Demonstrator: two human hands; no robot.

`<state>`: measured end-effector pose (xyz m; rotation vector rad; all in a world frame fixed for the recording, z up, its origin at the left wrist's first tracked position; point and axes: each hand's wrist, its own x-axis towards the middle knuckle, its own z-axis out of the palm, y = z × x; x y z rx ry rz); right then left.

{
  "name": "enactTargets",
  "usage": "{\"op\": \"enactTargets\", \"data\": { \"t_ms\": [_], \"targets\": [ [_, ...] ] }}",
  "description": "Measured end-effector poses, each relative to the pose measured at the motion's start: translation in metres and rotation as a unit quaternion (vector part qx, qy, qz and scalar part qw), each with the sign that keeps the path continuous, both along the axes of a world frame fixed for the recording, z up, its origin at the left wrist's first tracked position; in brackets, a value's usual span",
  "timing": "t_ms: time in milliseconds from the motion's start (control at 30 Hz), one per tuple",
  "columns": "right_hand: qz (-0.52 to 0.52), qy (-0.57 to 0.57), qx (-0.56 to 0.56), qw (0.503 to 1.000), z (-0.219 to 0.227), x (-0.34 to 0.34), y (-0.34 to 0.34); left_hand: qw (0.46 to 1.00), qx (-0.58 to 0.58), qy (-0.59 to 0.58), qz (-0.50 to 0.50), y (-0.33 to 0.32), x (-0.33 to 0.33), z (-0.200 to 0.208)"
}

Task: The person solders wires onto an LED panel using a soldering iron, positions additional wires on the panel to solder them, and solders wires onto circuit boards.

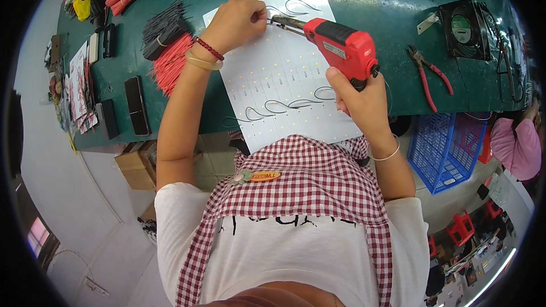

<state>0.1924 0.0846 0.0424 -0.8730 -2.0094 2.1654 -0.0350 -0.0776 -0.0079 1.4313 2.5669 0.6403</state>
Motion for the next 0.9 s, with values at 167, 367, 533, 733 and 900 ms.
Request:
{"op": "enactTargets", "data": {
  "t_ms": [167,367,533,733,900],
  "targets": [
    [0.023,-0.009,0.029,0.999,0.004,-0.001,0.0,1.0,0.0,-0.002,-0.001,0.0,-0.001,0.001],
    [0.026,-0.005,0.022,0.999,0.001,0.002,0.001,1.0,-0.017,-0.013,-0.001,0.001,-0.002,0.003],
    [-0.015,0.018,-0.014,1.0,0.003,0.007,0.007,0.999,-0.033,-0.025,0.001,0.002,-0.002,0.003],
    [-0.029,0.047,-0.043,0.998,0.008,0.01,0.008,1.0,-0.017,0.002,-0.005,0.002,-0.003,0.003],
    [-0.041,0.056,-0.056,0.996,0.011,0.012,0.008,1.0,-0.031,0.002,-0.004,0.002,-0.003,0.004]
  ]
}}
